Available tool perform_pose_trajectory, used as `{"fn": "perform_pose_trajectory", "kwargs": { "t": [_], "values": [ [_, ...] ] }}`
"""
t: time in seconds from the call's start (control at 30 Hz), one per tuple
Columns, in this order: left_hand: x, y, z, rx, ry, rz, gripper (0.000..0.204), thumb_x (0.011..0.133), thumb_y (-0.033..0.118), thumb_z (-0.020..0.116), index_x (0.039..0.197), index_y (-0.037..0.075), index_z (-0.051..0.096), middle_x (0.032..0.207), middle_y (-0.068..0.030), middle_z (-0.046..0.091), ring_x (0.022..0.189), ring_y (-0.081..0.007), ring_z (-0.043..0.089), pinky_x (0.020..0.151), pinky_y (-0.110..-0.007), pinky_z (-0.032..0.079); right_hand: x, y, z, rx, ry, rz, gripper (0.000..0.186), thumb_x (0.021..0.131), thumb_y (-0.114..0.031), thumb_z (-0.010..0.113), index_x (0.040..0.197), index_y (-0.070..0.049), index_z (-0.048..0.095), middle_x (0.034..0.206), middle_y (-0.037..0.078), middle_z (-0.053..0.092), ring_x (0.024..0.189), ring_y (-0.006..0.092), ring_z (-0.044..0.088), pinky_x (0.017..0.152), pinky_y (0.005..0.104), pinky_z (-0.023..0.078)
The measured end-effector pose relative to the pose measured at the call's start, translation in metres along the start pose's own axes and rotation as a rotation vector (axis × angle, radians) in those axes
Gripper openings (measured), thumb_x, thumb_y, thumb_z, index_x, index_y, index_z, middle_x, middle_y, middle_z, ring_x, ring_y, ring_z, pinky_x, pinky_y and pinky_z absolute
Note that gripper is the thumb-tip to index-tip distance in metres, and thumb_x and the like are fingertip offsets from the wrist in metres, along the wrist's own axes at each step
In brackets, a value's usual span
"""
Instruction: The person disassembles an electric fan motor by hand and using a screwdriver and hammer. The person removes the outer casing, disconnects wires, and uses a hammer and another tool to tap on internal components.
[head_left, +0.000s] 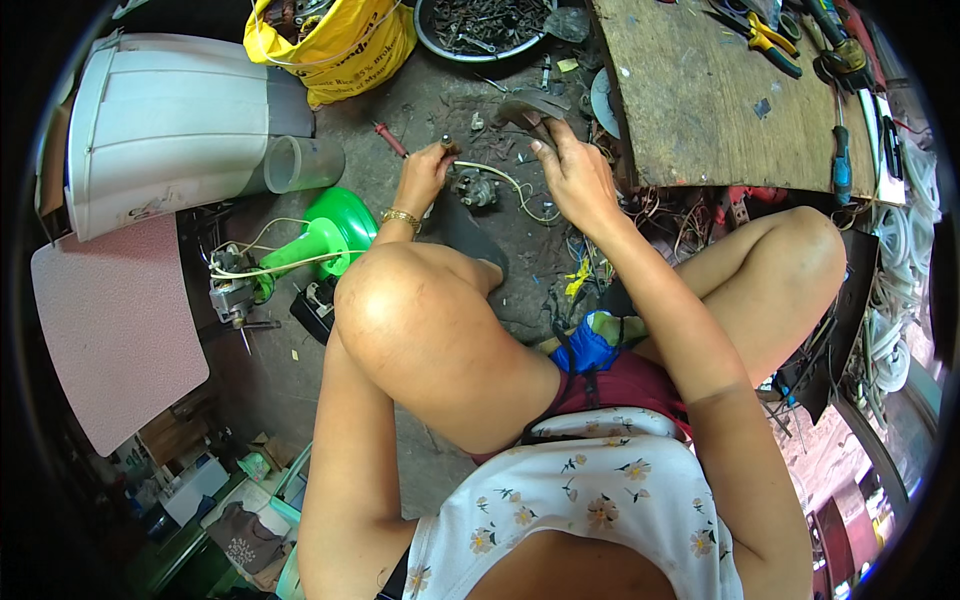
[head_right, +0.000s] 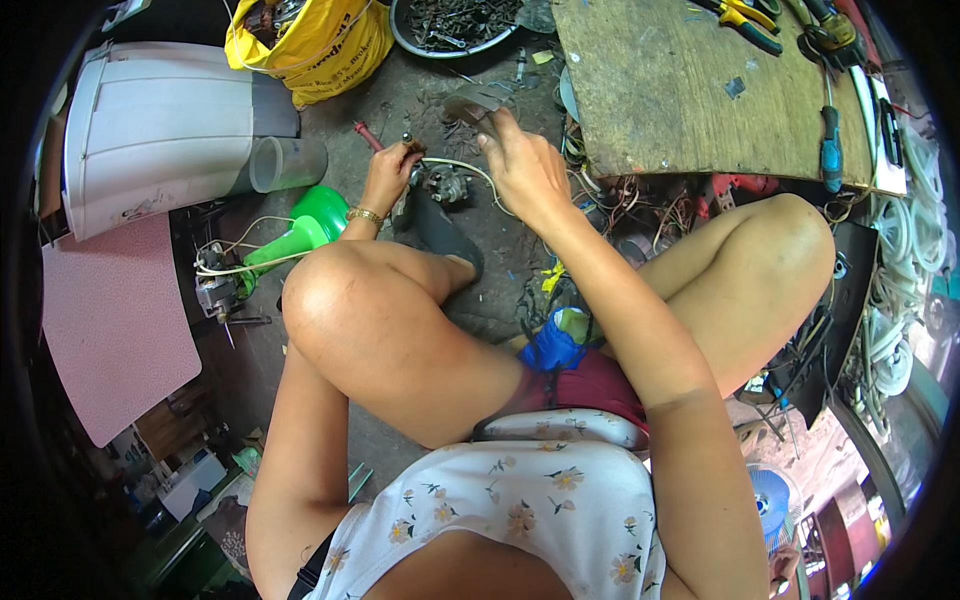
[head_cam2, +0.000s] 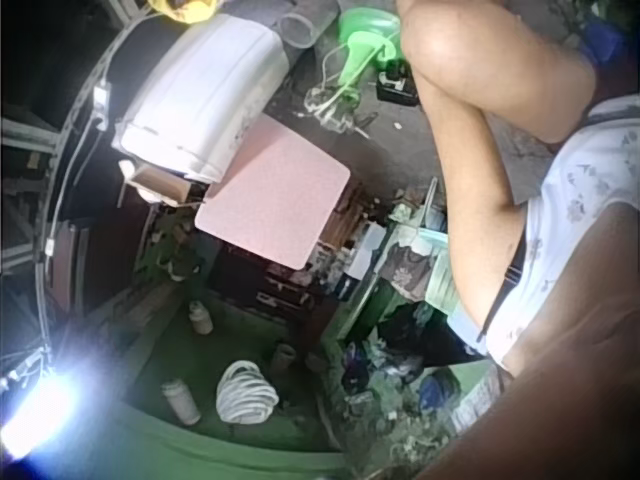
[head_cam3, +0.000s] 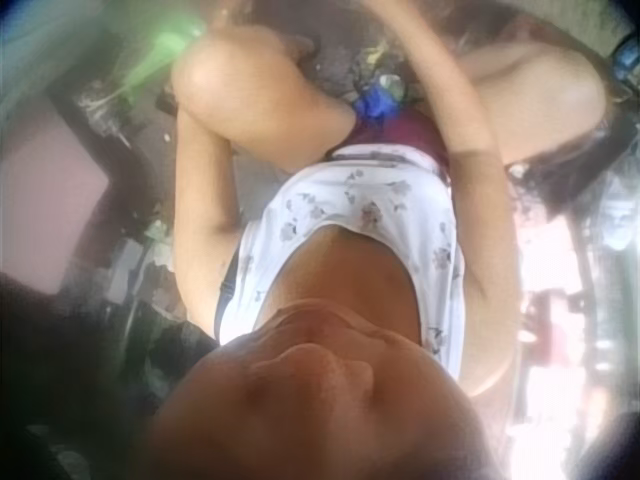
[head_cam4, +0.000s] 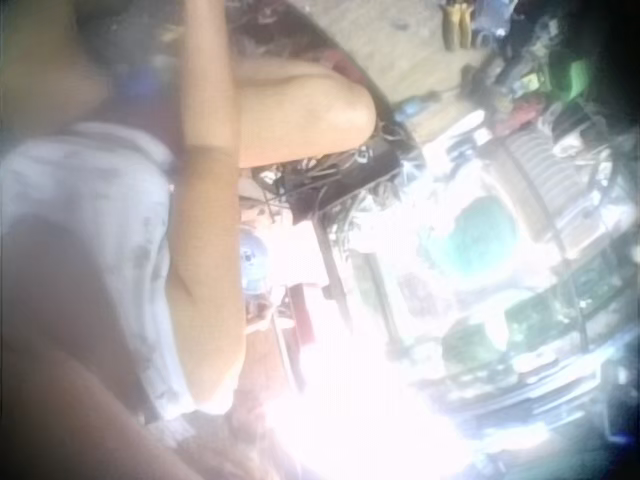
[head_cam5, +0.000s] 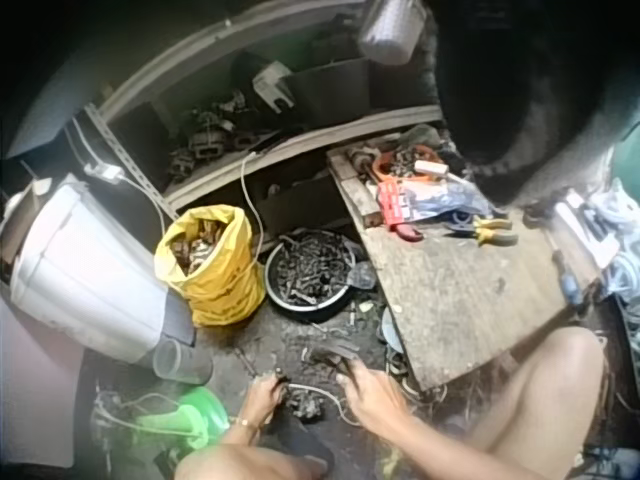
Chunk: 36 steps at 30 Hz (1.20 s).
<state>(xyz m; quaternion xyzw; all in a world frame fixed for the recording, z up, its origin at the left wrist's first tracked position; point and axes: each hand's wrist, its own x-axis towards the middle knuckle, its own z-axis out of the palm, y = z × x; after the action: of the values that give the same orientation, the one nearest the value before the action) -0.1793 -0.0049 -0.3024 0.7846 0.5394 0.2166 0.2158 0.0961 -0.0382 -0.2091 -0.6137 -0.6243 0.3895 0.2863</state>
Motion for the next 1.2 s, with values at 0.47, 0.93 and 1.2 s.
{"fn": "perform_pose_trajectory", "kwargs": {
  "t": [0.47,0.93,1.2],
  "values": [
    [0.000,0.006,-0.001,0.070,-0.075,-0.010,0.012,0.083,0.004,0.062,0.095,0.003,0.062,0.088,-0.0183,0.065,0.083,-0.0394,0.063,0.070,-0.045,0.050,0.005,0.003,0.014,0.011,-0.016,0.010,0.037,0.095,-0.030,0.052,0.125,-0.008,0.052,0.089,0.029,0.066,0.086,0.0484,0.063,0.075,0.0538,0.049],
    [-0.009,-0.010,0.000,0.088,-0.016,-0.027,0.014,0.084,0.004,0.064,0.097,0.001,0.064,0.087,-0.0213,0.064,0.081,-0.0405,0.063,0.067,-0.044,0.049,0.032,-0.015,0.031,-0.073,-0.108,-0.016,0.036,0.095,-0.032,0.052,0.123,-0.009,0.054,0.087,0.028,0.066,0.086,0.0471,0.063,0.077,0.0540,0.049],
    [0.002,0.000,-0.001,0.019,-0.033,-0.025,0.013,0.083,0.002,0.063,0.096,0.002,0.062,0.086,-0.0194,0.065,0.081,-0.0405,0.062,0.068,-0.044,0.049,0.023,0.003,0.035,-0.058,-0.093,0.037,0.033,0.095,-0.029,0.053,0.122,-0.010,0.054,0.083,0.028,0.064,0.085,0.0465,0.062,0.074,0.0519,0.047]
  ]
}}
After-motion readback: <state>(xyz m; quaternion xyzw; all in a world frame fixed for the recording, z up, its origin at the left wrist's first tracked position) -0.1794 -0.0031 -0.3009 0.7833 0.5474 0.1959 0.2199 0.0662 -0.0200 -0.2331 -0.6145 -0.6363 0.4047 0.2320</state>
